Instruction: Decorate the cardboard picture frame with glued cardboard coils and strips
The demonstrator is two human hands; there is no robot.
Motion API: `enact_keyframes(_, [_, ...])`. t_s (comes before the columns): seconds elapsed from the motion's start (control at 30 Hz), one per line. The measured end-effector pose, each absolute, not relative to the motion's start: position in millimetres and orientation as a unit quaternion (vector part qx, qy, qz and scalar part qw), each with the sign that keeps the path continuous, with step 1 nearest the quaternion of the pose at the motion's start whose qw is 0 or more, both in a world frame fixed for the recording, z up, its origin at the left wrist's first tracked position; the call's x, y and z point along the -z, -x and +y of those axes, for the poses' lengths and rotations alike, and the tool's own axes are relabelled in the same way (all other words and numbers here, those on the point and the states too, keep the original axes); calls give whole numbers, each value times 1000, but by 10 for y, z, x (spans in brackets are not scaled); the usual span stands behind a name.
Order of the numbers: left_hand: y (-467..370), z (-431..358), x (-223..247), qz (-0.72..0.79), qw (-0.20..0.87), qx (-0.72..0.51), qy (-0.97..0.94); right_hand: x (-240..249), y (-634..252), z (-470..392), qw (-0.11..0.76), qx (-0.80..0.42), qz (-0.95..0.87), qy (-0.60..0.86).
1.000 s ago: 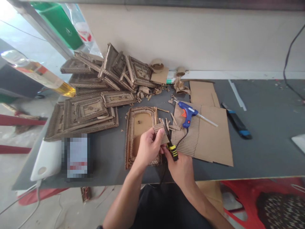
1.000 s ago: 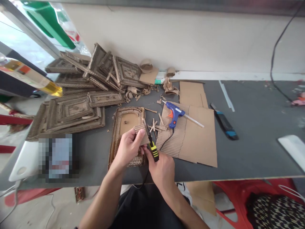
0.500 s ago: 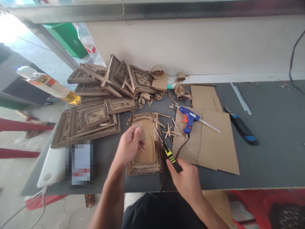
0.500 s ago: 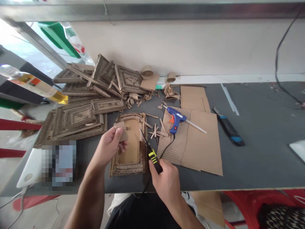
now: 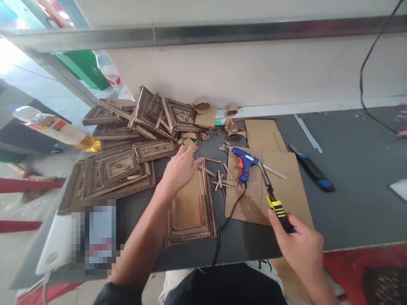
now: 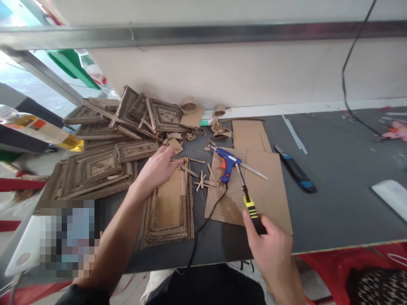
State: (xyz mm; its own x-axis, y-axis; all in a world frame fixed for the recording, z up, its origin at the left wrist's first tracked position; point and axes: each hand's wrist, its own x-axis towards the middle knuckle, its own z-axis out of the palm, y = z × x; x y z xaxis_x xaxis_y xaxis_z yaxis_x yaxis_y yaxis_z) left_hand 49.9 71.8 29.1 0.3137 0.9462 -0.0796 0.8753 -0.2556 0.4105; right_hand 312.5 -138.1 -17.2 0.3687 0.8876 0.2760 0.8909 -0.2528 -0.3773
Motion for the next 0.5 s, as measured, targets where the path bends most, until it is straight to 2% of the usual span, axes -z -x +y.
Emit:
enact_keyframes(0.1, [-623, 667, -256, 495, 207, 8, -844, 217, -3392, -1369, 198, 122, -583, 778])
enact_keyframes(0.2, [-730, 631, -173, 469, 169, 50, -866, 328, -3657, -1351, 178, 179, -641, 725])
enact_keyframes(0.37, [-787, 622, -137, 464, 145, 59, -872, 506, -3833, -1342, 186, 198, -673, 688])
enact_keyframes(0.5, [-698, 622, -258, 468, 161, 30, -868, 547, -3746, -1364, 186, 164, -668, 702])
